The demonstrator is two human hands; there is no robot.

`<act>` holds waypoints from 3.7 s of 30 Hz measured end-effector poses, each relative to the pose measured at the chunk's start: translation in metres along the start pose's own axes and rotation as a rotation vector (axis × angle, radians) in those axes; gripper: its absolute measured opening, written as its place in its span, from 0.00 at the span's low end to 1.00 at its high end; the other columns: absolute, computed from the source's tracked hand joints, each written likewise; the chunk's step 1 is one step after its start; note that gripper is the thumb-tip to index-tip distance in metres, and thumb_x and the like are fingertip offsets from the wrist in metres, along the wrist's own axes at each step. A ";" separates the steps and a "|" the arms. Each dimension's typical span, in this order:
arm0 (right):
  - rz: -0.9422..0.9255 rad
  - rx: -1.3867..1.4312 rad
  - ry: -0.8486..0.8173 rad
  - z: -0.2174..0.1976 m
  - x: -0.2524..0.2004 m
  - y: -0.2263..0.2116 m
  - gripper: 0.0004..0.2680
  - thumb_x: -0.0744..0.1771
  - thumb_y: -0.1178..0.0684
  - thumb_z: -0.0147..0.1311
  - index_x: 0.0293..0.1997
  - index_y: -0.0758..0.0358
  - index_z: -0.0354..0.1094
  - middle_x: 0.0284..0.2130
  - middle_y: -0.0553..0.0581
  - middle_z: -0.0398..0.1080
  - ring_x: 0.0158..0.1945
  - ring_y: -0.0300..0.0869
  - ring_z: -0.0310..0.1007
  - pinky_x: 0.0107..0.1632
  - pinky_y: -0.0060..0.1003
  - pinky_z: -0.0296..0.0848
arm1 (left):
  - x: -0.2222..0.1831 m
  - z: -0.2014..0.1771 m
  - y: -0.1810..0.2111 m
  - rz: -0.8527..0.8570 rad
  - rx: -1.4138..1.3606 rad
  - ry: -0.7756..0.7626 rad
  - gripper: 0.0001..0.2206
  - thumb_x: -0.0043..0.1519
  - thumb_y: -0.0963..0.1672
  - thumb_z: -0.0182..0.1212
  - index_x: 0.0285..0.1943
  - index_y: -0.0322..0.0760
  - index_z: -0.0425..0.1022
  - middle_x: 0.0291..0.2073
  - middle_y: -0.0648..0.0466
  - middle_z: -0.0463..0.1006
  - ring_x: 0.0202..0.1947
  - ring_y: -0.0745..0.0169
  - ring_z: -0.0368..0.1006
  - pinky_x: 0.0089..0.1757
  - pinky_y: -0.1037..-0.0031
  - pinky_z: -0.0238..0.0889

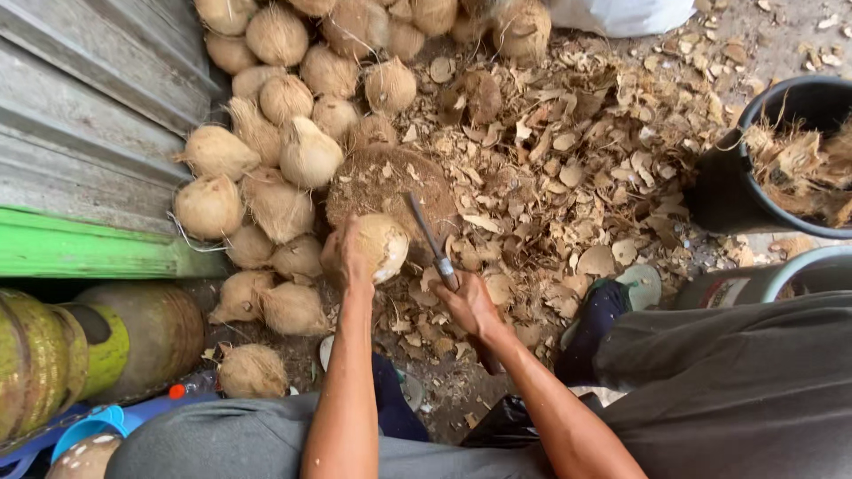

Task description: The person sits on the ground and uses a machete to peel the husk off a coconut. They repeatedly strike and scrape the coconut against a wooden block, removing the fibrous outer layer. The peeled coconut is then placed into a green basket.

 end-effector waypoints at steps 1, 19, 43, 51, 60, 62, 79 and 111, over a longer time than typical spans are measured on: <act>-0.015 0.014 0.013 0.000 -0.004 -0.003 0.12 0.68 0.42 0.55 0.34 0.59 0.69 0.14 0.51 0.63 0.14 0.37 0.60 0.19 0.36 0.63 | -0.007 -0.001 0.004 0.018 -0.007 -0.006 0.26 0.57 0.58 0.60 0.55 0.40 0.77 0.48 0.43 0.78 0.46 0.46 0.77 0.42 0.53 0.74; -0.021 -0.029 -0.019 -0.004 0.003 -0.015 0.11 0.68 0.45 0.49 0.35 0.61 0.69 0.17 0.51 0.67 0.15 0.34 0.63 0.17 0.34 0.67 | 0.000 0.025 -0.002 0.321 0.327 0.117 0.23 0.65 0.56 0.45 0.53 0.42 0.77 0.46 0.50 0.77 0.38 0.56 0.78 0.38 0.62 0.74; -0.023 -0.022 0.065 -0.015 0.005 -0.034 0.12 0.68 0.40 0.53 0.38 0.57 0.68 0.18 0.48 0.64 0.18 0.35 0.60 0.22 0.38 0.65 | -0.018 0.030 0.025 0.466 0.417 0.156 0.18 0.67 0.55 0.50 0.51 0.45 0.79 0.47 0.49 0.78 0.39 0.59 0.75 0.34 0.66 0.71; -0.144 -0.018 -0.058 -0.008 -0.014 -0.033 0.07 0.67 0.44 0.49 0.49 0.41 0.64 0.21 0.47 0.68 0.18 0.35 0.61 0.25 0.37 0.69 | -0.043 0.022 0.040 0.147 0.262 0.156 0.21 0.59 0.59 0.61 0.45 0.43 0.79 0.43 0.49 0.76 0.37 0.55 0.74 0.37 0.56 0.68; 0.031 -0.123 -0.044 -0.001 0.005 -0.024 0.08 0.70 0.48 0.49 0.37 0.61 0.68 0.21 0.55 0.69 0.19 0.40 0.63 0.26 0.47 0.69 | -0.035 0.029 0.032 0.141 0.169 0.184 0.21 0.59 0.57 0.60 0.48 0.41 0.77 0.42 0.45 0.78 0.36 0.52 0.74 0.38 0.56 0.71; 0.088 -0.101 -0.040 -0.007 0.009 -0.027 0.09 0.71 0.48 0.47 0.39 0.62 0.67 0.21 0.56 0.69 0.17 0.41 0.64 0.23 0.48 0.67 | -0.025 0.032 0.026 0.083 0.009 0.148 0.20 0.60 0.56 0.60 0.49 0.41 0.77 0.38 0.44 0.80 0.32 0.49 0.74 0.36 0.55 0.68; 0.051 -0.014 -0.069 0.008 0.039 0.022 0.10 0.69 0.50 0.53 0.29 0.64 0.65 0.18 0.53 0.63 0.17 0.37 0.58 0.19 0.35 0.60 | 0.024 0.036 -0.010 0.255 -0.021 0.112 0.23 0.62 0.57 0.57 0.52 0.37 0.76 0.46 0.45 0.80 0.46 0.50 0.76 0.48 0.59 0.68; -0.046 0.125 -0.031 0.000 -0.008 -0.053 0.12 0.68 0.48 0.52 0.50 0.66 0.69 0.20 0.51 0.68 0.16 0.37 0.60 0.21 0.37 0.64 | 0.019 0.006 -0.018 0.046 -0.384 -0.001 0.20 0.60 0.52 0.61 0.54 0.37 0.71 0.45 0.43 0.78 0.40 0.52 0.80 0.38 0.57 0.78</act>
Point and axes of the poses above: each hand's wrist, its own x-axis towards the middle knuckle, its own z-axis out of the palm, y = z × x, the point moved 1 cm from there along x, towards the middle knuckle
